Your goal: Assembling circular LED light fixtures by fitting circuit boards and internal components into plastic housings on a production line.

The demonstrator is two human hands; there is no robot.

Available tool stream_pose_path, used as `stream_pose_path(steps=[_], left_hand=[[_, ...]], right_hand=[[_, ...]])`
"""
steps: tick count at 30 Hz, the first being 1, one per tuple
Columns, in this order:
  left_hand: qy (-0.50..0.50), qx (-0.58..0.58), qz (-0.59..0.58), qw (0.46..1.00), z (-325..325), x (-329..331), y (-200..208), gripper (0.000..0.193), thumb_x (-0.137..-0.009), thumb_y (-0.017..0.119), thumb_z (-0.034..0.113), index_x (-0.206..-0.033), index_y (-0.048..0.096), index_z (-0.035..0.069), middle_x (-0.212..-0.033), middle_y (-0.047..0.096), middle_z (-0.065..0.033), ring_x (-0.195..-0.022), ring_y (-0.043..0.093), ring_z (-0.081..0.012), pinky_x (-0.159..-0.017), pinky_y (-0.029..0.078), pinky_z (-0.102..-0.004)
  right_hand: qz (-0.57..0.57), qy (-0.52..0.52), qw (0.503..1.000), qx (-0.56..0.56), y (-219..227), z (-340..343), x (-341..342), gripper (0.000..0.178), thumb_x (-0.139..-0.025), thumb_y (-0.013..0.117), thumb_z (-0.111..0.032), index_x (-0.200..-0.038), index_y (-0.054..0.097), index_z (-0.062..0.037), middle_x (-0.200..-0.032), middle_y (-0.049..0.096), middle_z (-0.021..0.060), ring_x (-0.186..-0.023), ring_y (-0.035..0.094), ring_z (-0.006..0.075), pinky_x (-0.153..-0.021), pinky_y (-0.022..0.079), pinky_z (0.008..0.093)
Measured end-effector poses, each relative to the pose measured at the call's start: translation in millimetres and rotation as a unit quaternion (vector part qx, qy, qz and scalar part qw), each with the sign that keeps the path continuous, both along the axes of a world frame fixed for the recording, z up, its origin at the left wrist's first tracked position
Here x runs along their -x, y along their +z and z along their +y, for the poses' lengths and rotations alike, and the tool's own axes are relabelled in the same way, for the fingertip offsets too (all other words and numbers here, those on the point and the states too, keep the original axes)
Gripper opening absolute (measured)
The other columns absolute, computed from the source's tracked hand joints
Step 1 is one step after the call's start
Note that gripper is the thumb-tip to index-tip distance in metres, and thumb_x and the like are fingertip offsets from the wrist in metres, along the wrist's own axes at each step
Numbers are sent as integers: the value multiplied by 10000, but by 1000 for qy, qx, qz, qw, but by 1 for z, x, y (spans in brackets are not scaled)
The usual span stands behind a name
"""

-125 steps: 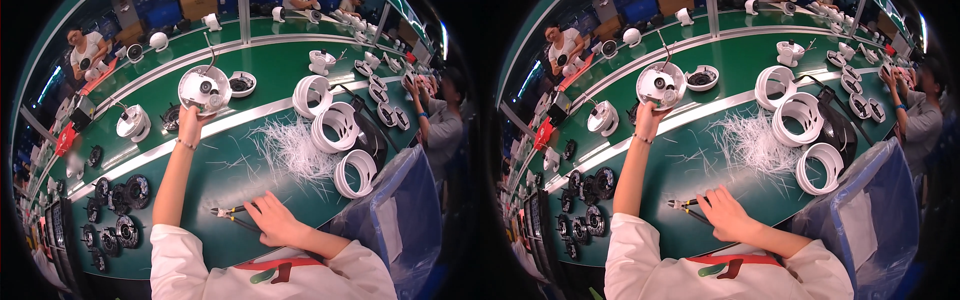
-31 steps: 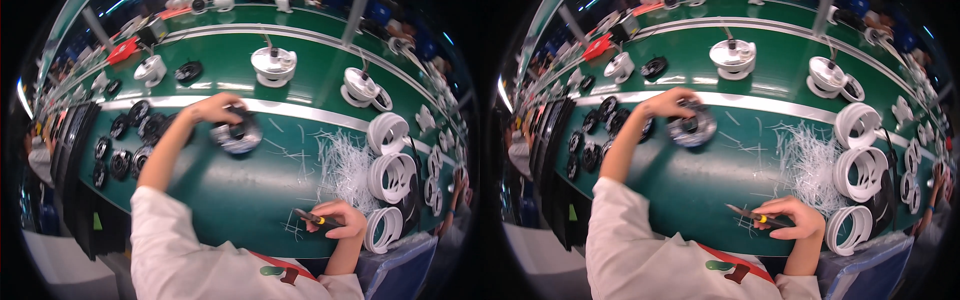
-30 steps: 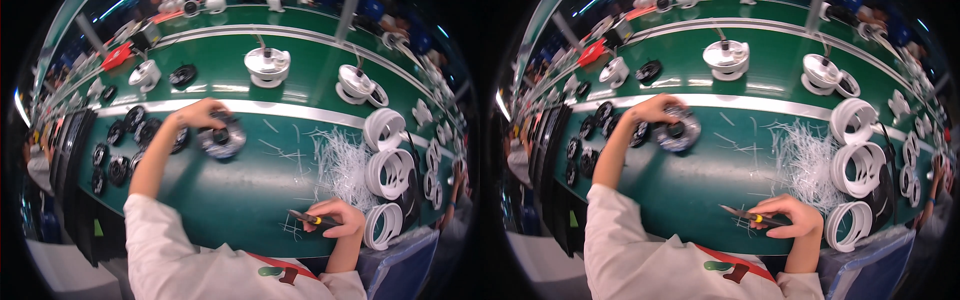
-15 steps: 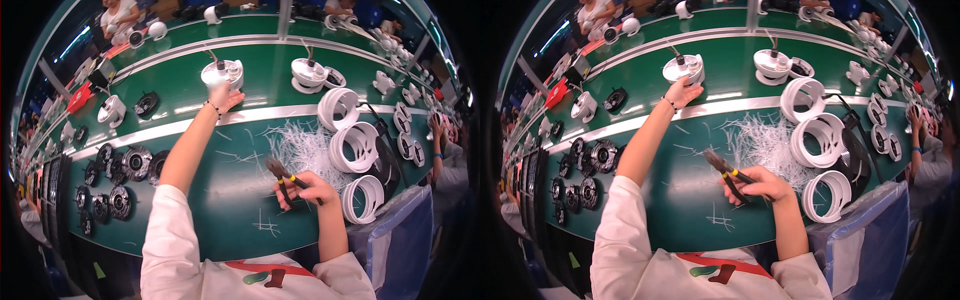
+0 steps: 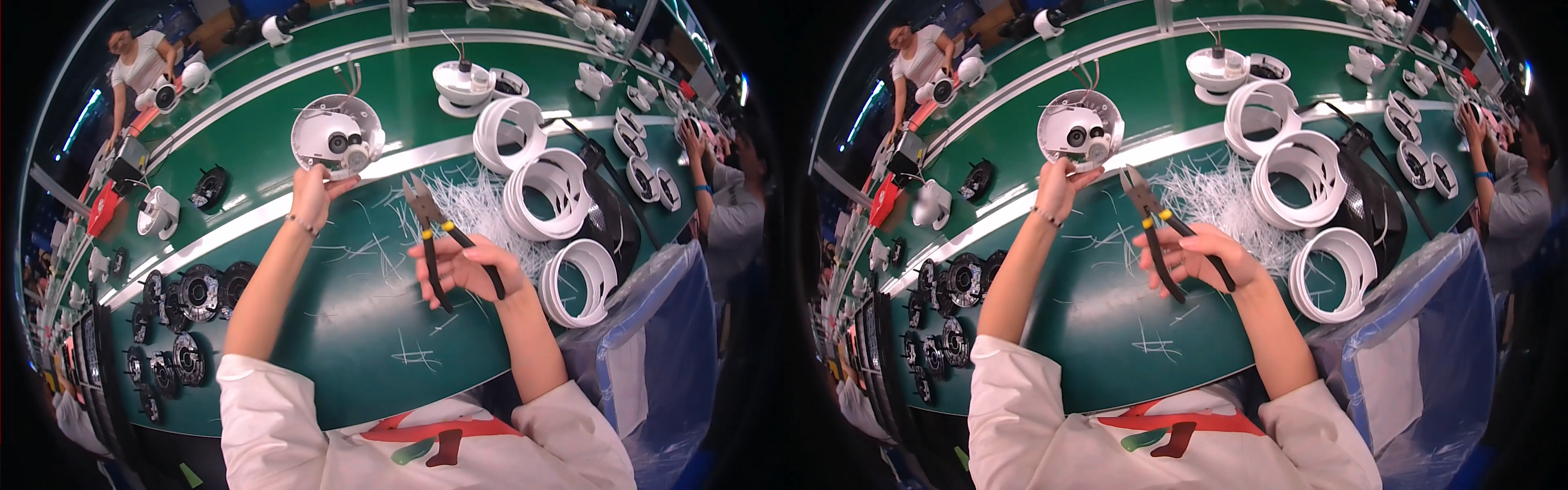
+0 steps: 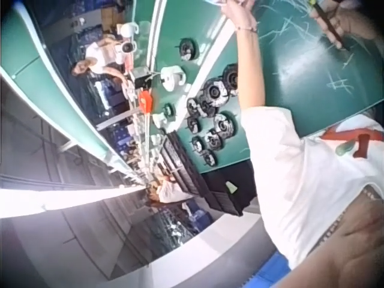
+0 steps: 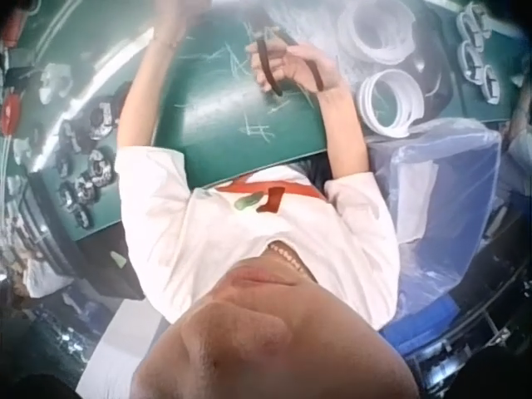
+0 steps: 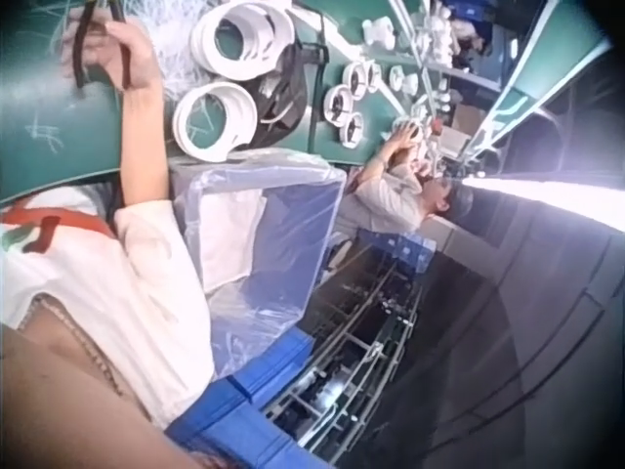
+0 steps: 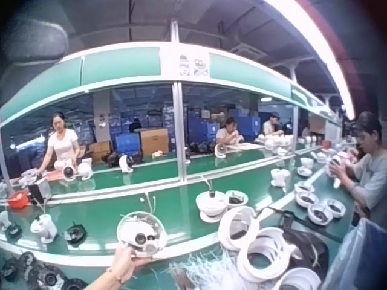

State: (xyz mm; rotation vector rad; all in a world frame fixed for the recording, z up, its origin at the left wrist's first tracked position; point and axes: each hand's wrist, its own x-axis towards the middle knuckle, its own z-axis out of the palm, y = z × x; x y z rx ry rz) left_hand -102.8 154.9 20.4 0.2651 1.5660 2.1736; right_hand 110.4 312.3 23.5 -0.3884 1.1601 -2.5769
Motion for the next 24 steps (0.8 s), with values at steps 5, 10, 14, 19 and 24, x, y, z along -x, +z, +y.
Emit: stream_pose_path(steps=[5, 10, 14, 19, 24], left_hand=[[-99, 84, 1, 992, -16, -54, 16, 543, -666, 293, -48, -1201, 214, 5, -1074, 446, -236, -798, 583, -355, -640, 551, -343], [-120, 117, -1, 986, -17, -84, 19, 556, -670, 296, -43, -1208, 163, 4, -1068, 432, -238, -752, 596, -343, -625, 551, -335], [-128, 139, 44, 981, -21, -94, 22, 508, -719, 283, -33, -1209, 159, 17, -1065, 431, -226, -746, 601, -321, -621, 550, -332], [-136, 156, 86, 975, -23, -94, 23, 500, -730, 273, -39, -1213, 164, 31, -1065, 431, -205, -783, 597, -288, -643, 546, -322], [-131, 159, 95, 974, -21, -94, 25, 507, -727, 279, -37, -1215, 162, 34, -1068, 427, -194, -790, 593, -284, -647, 544, -318]], right_hand=[[-30, -25, 999, -34, -4, 0, 8, 657, -760, 459, -354, -1186, 334, 130, -1011, 512, 208, -832, 565, 287, -717, 466, 406], [-73, -17, 997, -27, -8, 1, 8, 577, -815, 355, -333, -1199, 344, 97, -1064, 508, 213, -850, 565, 300, -740, 459, 414], [-88, -21, 996, -11, -11, 0, 9, 584, -812, 356, -339, -1200, 345, 98, -1067, 504, 221, -862, 562, 314, -743, 458, 424], [-89, -13, 996, 1, -9, 0, 8, 593, -818, 334, -342, -1208, 325, 105, -1083, 489, 244, -880, 555, 349, -766, 449, 442], [-81, -10, 996, 30, -9, -1, 8, 602, -820, 327, -342, -1210, 308, 117, -1085, 484, 255, -902, 550, 365, -777, 445, 453]])
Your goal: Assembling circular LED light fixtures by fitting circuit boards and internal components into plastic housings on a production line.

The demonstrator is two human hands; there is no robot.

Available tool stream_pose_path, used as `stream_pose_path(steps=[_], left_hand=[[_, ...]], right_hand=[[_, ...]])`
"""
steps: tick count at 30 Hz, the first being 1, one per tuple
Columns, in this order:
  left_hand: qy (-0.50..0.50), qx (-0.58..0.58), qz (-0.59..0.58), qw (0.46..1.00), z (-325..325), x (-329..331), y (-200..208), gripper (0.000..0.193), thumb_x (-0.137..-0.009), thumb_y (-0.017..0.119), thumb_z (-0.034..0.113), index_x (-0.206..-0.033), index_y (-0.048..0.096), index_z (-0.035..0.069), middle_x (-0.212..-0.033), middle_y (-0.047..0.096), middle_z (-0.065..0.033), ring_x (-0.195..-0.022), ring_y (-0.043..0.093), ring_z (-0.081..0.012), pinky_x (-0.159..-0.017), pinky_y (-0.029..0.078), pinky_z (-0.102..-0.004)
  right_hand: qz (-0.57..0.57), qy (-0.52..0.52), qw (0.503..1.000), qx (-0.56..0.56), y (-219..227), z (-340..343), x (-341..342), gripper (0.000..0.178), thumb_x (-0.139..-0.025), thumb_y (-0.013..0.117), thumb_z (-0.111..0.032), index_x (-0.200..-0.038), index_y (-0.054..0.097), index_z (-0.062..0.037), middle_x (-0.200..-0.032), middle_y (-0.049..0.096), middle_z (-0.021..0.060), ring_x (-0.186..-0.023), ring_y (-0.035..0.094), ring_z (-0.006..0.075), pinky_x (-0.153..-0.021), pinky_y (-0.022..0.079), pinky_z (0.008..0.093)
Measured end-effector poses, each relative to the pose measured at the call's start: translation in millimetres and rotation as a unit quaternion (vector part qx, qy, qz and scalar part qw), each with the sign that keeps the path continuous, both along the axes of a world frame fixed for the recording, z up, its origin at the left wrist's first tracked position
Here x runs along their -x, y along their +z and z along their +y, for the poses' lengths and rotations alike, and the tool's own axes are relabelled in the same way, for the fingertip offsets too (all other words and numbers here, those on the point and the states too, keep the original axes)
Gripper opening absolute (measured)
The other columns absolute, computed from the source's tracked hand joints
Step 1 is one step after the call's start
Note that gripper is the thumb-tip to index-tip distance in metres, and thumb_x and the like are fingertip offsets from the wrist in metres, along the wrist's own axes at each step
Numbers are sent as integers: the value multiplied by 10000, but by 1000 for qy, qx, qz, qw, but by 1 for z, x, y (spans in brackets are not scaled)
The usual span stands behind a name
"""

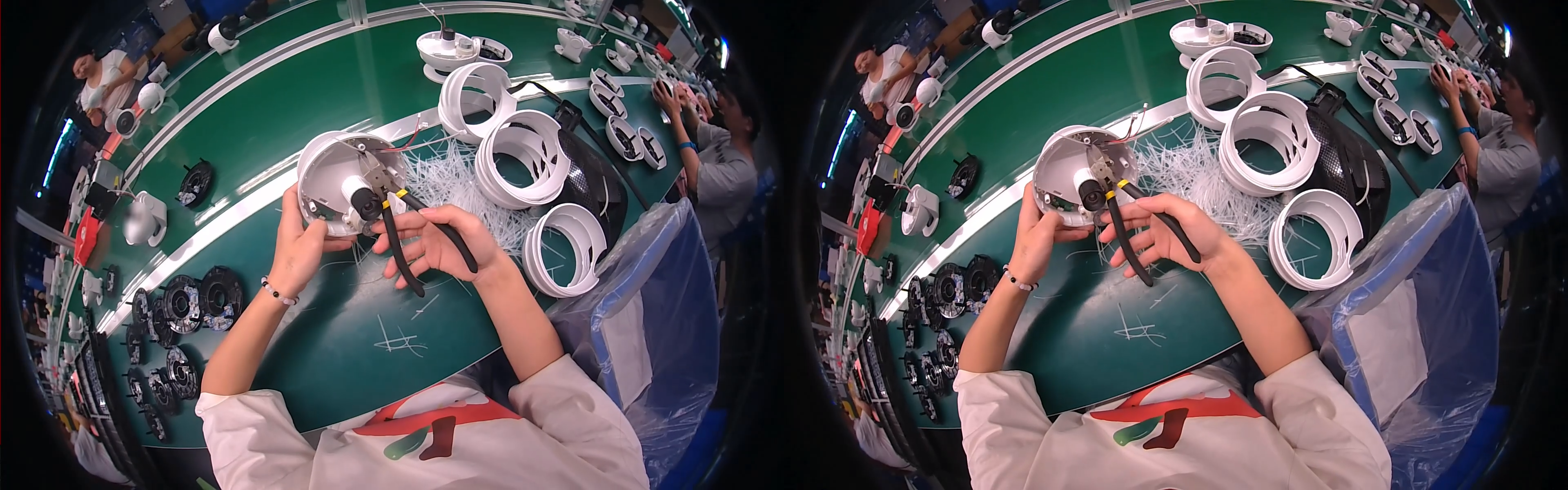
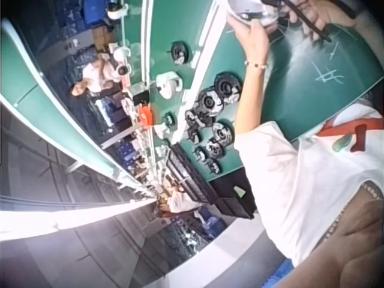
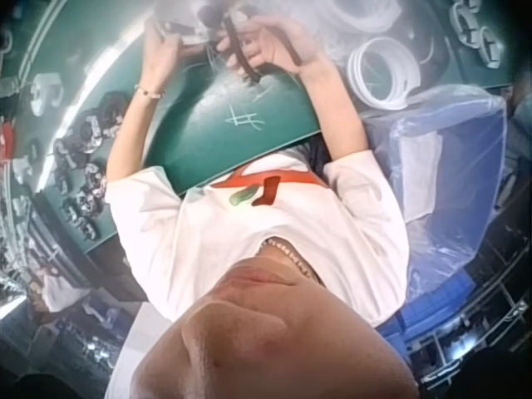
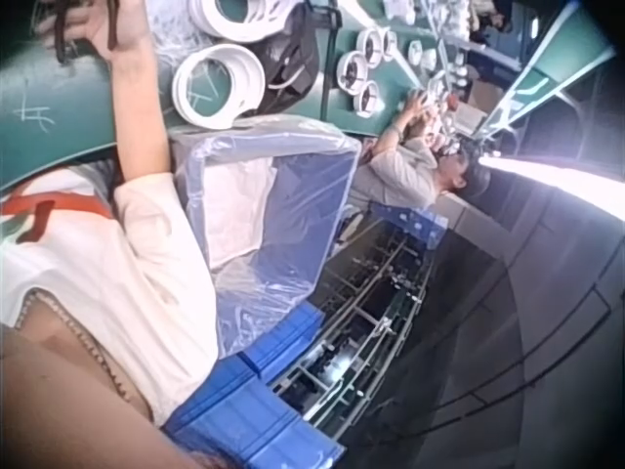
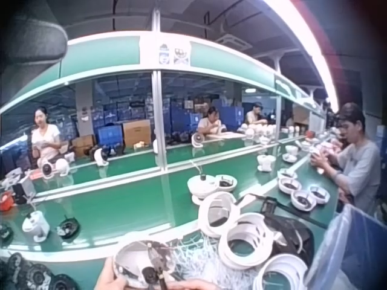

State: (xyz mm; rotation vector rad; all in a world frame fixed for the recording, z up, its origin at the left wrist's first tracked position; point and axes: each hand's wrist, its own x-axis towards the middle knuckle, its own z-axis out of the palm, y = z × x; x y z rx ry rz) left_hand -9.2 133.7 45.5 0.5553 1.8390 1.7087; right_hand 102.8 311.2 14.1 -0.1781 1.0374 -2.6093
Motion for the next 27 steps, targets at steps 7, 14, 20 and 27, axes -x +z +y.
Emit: stream_pose_path(steps=[7, 14, 20, 27], left_hand=[[6, -4, -26, 1000, 2, 0, 1, 511, -727, 277, -36, -1217, 152, 36, -1067, 427, -196, -790, 594, -283, -643, 544, -313], [-1, 3, 2, 1000, 3, 0, -1, 503, -727, 289, -39, -1215, 183, 25, -1077, 431, -191, -805, 592, -281, -651, 543, -315], [-3, 1, 18, 1000, 1, 5, 0, 507, -718, 294, -46, -1212, 196, 16, -1078, 436, -193, -815, 590, -284, -653, 543, -322], [-1, -41, -88, 995, 17, 11, -9, 481, -719, 306, -40, -1194, 241, -4, -1030, 485, -192, -787, 596, -303, -637, 548, -329]], right_hand=[[10, 2, 1000, 9, 5, 2, -3, 611, -821, 325, -345, -1205, 301, 129, -1078, 483, 256, -910, 545, 376, -762, 454, 455], [-11, -3, 1000, 20, 5, 6, -4, 617, -822, 321, -353, -1202, 302, 133, -1072, 488, 242, -900, 550, 366, -761, 452, 461], [-47, -74, 996, 0, 5, 2, -1, 517, -887, 309, -351, -1100, 415, 108, -803, 509, 84, -622, 552, 174, -484, 478, 290], [-84, -119, 989, 5, 2, 2, -8, 485, -870, 349, -365, -1084, 460, 56, -784, 530, 57, -590, 537, 175, -487, 450, 285]])
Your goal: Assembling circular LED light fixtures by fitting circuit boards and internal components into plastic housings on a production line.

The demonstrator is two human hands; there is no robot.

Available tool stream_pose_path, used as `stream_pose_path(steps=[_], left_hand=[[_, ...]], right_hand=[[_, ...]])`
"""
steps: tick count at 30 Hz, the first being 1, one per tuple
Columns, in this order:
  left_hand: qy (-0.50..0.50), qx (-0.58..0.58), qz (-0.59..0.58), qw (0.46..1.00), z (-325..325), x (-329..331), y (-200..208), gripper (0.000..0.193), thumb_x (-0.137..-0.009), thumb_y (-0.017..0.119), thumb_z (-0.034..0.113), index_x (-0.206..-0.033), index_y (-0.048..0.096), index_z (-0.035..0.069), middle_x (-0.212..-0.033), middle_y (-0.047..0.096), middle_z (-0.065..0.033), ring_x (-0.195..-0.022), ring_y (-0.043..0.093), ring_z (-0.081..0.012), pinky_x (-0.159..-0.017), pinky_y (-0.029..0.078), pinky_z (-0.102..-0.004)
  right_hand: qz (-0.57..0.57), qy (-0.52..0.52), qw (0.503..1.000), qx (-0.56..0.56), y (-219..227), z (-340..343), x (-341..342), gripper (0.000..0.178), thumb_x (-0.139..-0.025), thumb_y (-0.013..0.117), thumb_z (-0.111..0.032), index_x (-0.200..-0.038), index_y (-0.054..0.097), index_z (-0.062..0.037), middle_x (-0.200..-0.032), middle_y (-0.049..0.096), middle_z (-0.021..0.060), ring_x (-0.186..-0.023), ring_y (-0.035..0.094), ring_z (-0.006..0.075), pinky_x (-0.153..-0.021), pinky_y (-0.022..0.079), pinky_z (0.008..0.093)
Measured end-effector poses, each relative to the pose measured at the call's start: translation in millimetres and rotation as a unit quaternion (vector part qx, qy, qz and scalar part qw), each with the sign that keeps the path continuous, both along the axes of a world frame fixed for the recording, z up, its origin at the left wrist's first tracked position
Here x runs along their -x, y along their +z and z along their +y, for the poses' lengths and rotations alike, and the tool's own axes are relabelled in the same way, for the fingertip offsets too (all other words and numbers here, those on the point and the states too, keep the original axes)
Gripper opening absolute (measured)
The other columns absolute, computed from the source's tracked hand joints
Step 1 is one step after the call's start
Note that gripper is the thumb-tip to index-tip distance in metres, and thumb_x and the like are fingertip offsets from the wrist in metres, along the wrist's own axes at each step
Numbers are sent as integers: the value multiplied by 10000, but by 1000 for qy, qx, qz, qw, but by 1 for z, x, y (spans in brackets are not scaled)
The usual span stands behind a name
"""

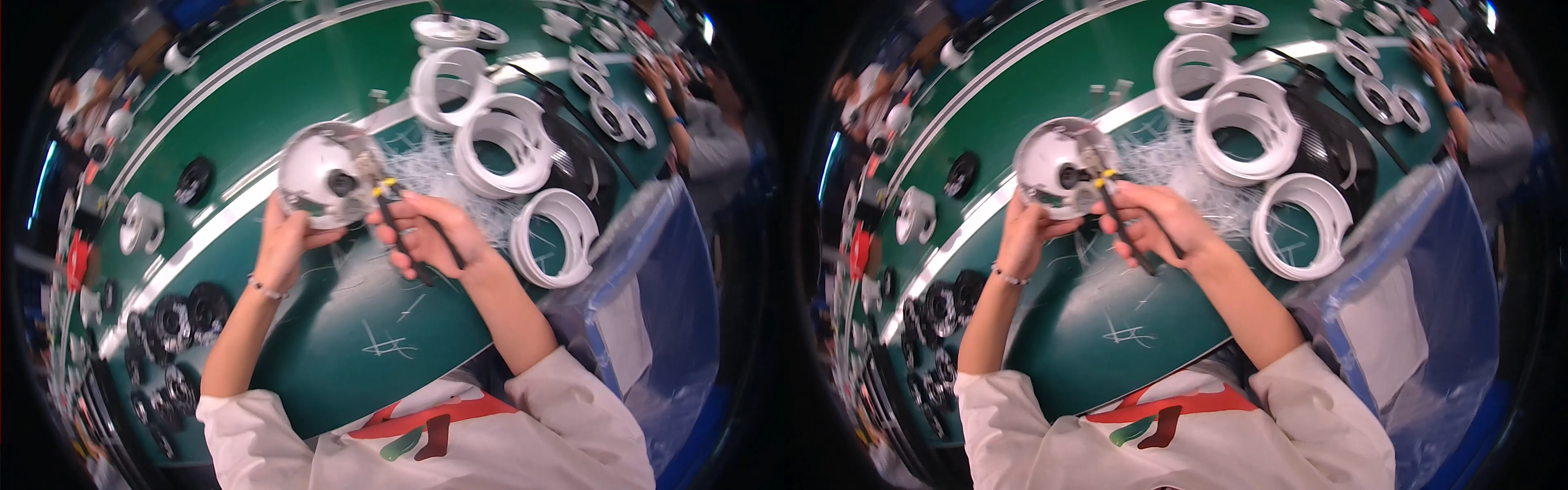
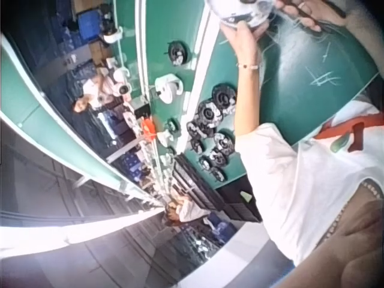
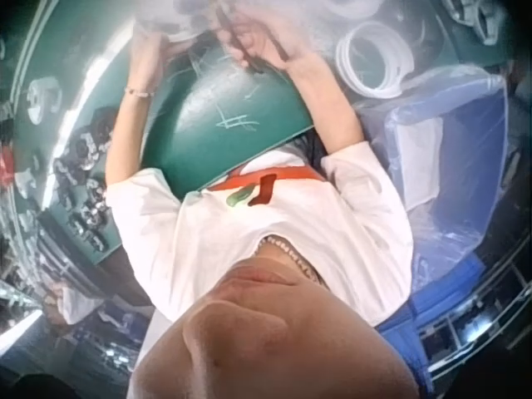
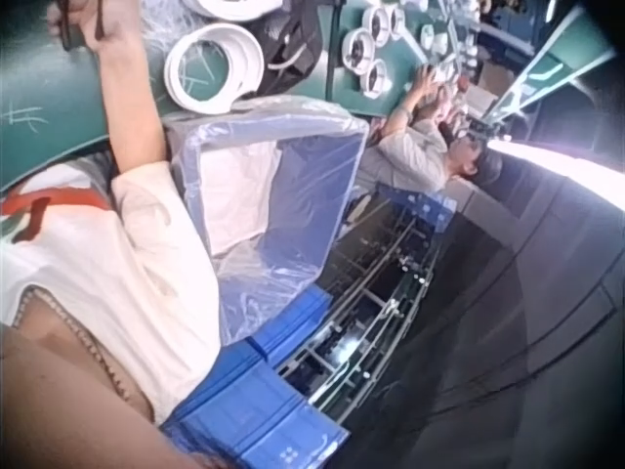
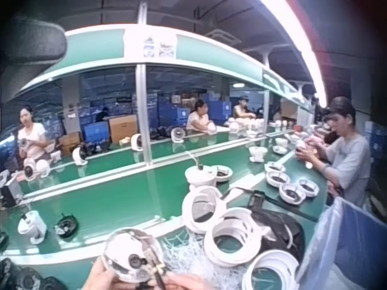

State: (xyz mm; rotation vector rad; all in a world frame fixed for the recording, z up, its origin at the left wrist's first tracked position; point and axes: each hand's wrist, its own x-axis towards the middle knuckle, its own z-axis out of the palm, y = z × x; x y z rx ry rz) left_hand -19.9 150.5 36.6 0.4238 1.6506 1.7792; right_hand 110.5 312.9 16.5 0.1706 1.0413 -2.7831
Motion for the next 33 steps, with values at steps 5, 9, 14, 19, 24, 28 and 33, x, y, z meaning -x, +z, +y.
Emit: stream_pose_path(steps=[5, 9, 14, 19, 24, 28, 33], left_hand=[[88, 0, 22, 996, 0, 67, -24, 359, -726, 374, 32, -1068, 418, -68, -1045, 510, -181, -870, 579, -299, -706, 531, -340], [193, -52, 249, 948, 41, 102, -28, 363, -723, 369, -44, -1084, 378, -78, -1040, 492, -202, -837, 578, -294, -708, 527, -352], [279, -221, 315, 880, 88, 91, -14, 473, -698, 350, -125, -1145, 263, 7, -1134, 391, -195, -945, 521, -319, -661, 549, -401], [99, -343, -128, 925, 76, 114, -6, 420, -658, 335, -52, -1050, 259, -182, -1140, 361, -291, -993, 463, -464, -842, 457, -448], [233, -323, -245, 884, 100, 168, -34, 413, -704, 260, -88, -1098, 193, -192, -1134, 311, -341, -1023, 423, -460, -883, 445, -441], [82, -232, -137, 960, 91, 170, -40, 505, -876, 429, 187, -1185, 194, -136, -1232, 287, -245, -1013, 473, -365, -889, 436, -367], [58, 349, 282, 892, 21, 190, -5, 387, -758, 555, 358, -861, 601, -12, -774, 638, -99, -471, 570, -125, -449, 457, -220]], right_hand=[[30, 45, 998, 41, 7, -5, 5, 379, -839, 441, -311, -972, 518, 35, -742, 553, 79, -528, 543, 170, -422, 444, 283], [64, 46, 997, 14, 4, 0, 5, 382, -842, 439, -306, -951, 513, 52, -741, 561, 106, -513, 560, 176, -423, 471, 281], [55, 31, 996, 56, 7, 10, -5, 402, -857, 392, -276, -1036, 490, 70, -788, 535, 92, -559, 556, 185, -468, 461, 291], [81, 51, 992, 82, 10, -2, -4, 414, -862, 389, -275, -1076, 467, 71, -810, 531, 77, -606, 558, 180, -516, 474, 293], [94, 68, 990, 85, 0, -4, -3, 493, -842, 365, -304, -1139, 401, 88, -864, 527, 99, -663, 564, 222, -566, 489, 334], [87, 63, 990, 89, -4, 2, -4, 494, -842, 363, -306, -1143, 398, 84, -880, 531, 102, -675, 567, 221, -574, 491, 333], [88, 74, 991, 69, 0, -1, 1, 443, -853, 372, -261, -1109, 423, 97, -850, 530, 95, -644, 564, 206, -561, 481, 312]])
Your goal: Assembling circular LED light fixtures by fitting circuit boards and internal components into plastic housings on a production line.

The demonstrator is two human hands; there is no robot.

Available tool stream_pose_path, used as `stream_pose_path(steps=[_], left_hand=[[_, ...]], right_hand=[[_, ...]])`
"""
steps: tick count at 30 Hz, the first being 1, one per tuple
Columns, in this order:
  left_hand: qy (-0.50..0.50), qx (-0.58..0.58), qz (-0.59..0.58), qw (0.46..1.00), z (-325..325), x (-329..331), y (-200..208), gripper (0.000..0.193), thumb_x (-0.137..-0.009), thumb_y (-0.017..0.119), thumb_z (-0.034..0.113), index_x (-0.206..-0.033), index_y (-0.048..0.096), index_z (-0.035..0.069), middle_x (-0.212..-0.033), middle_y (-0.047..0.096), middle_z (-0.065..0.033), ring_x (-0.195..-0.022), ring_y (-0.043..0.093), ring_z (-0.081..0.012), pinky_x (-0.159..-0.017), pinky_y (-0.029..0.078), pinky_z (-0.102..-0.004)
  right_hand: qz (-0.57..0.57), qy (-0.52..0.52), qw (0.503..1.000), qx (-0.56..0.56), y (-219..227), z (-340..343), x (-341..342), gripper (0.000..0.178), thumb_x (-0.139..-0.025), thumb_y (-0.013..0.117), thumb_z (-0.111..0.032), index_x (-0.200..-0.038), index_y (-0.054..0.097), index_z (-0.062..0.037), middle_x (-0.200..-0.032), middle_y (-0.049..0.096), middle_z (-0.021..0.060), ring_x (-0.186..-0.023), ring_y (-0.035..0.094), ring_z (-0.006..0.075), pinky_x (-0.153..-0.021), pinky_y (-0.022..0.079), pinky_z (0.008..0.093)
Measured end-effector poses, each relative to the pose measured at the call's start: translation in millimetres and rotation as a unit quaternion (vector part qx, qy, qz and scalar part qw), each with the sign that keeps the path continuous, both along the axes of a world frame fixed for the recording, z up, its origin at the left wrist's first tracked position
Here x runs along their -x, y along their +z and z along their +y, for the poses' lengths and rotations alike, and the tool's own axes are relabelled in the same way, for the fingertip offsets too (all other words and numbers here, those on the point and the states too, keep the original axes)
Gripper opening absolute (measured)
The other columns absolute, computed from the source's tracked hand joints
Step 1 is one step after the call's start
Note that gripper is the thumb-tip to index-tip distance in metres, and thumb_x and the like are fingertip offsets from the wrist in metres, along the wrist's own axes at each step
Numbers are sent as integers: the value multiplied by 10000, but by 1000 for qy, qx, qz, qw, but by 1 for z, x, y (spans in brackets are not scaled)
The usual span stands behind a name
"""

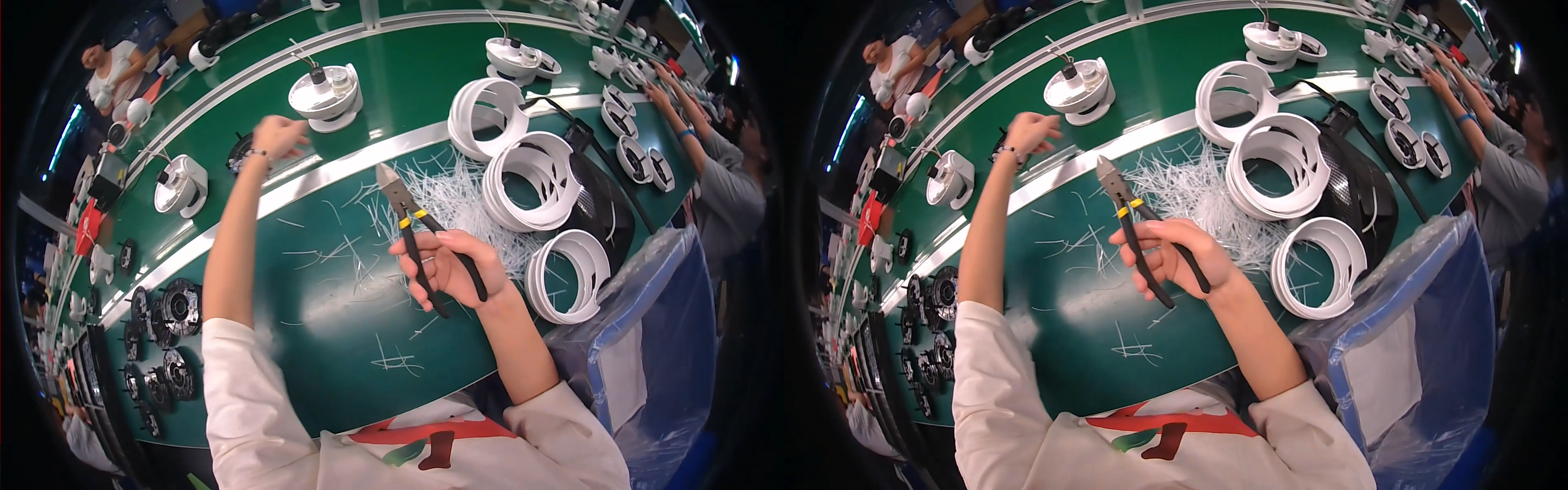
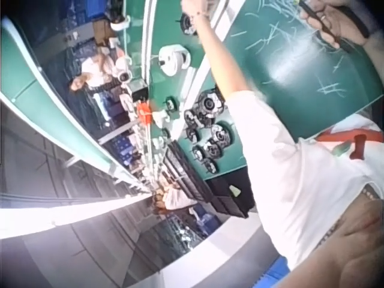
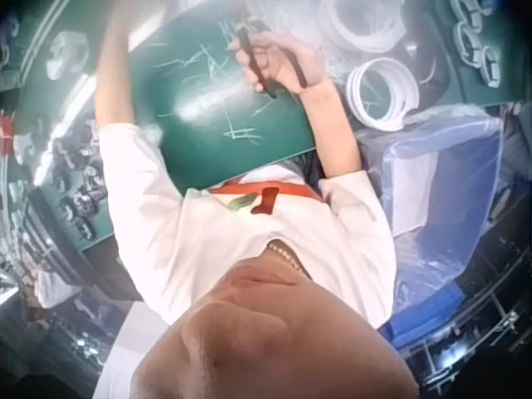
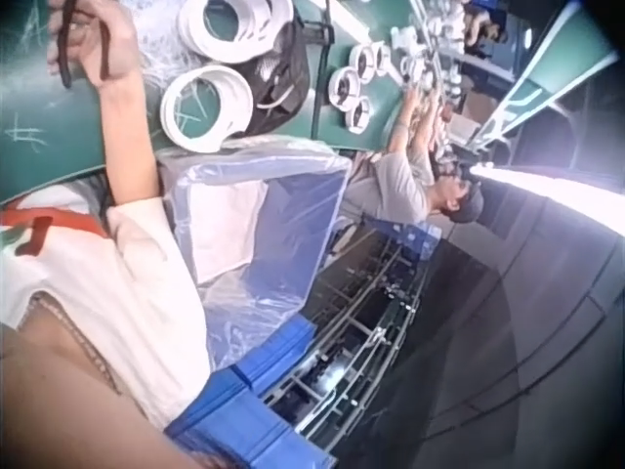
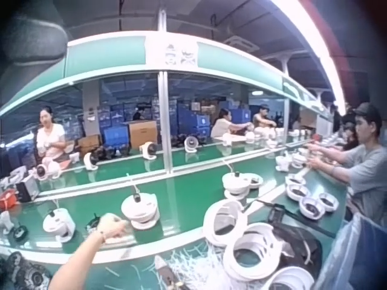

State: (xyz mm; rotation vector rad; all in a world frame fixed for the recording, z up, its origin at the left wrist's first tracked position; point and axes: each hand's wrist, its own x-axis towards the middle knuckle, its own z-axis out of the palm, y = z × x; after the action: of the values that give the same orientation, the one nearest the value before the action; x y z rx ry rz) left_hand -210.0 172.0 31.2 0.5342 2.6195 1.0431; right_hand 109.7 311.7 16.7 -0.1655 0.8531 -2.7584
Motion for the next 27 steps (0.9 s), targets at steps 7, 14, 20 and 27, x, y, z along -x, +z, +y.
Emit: stream_pose_path(steps=[7, 14, 20, 27], left_hand=[[203, 171, 217, 939, -57, 64, -45, 688, -658, 635, 326, -1172, 335, -17, -1041, 533, -230, -963, 525, -358, -849, 419, -378], [151, 66, 144, 976, -69, 50, -43, 585, -580, 718, 159, -1102, 493, 22, -1052, 552, -176, -992, 529, -289, -856, 418, -327], [-189, -9, -48, 981, -137, 1, 4, 425, -636, 622, -33, -1050, 545, 23, -898, 579, -55, -813, 530, -123, -728, 449, -246], [-63, 39, -174, 982, -213, -15, 24, 402, -727, 664, 292, -926, 586, -48, -901, 590, -91, -809, 572, -142, -709, 474, -242]], right_hand=[[14, 17, 1000, -13, -3, -3, -2, 428, -865, 355, -230, -1106, 428, 115, -827, 533, 115, -639, 564, 225, -548, 476, 319], [6, 13, 999, -39, -8, -9, -2, 510, -829, 381, -299, -1119, 399, 120, -855, 522, 129, -657, 563, 241, -563, 476, 340], [-2, 1, 1000, -22, -1, -6, -6, 508, -827, 394, -290, -1116, 396, 128, -858, 524, 136, -662, 574, 236, -558, 498, 333], [21, 25, 999, -23, -1, -9, -3, 520, -817, 391, -293, -1125, 393, 126, -875, 516, 155, -676, 564, 262, -560, 479, 338]])
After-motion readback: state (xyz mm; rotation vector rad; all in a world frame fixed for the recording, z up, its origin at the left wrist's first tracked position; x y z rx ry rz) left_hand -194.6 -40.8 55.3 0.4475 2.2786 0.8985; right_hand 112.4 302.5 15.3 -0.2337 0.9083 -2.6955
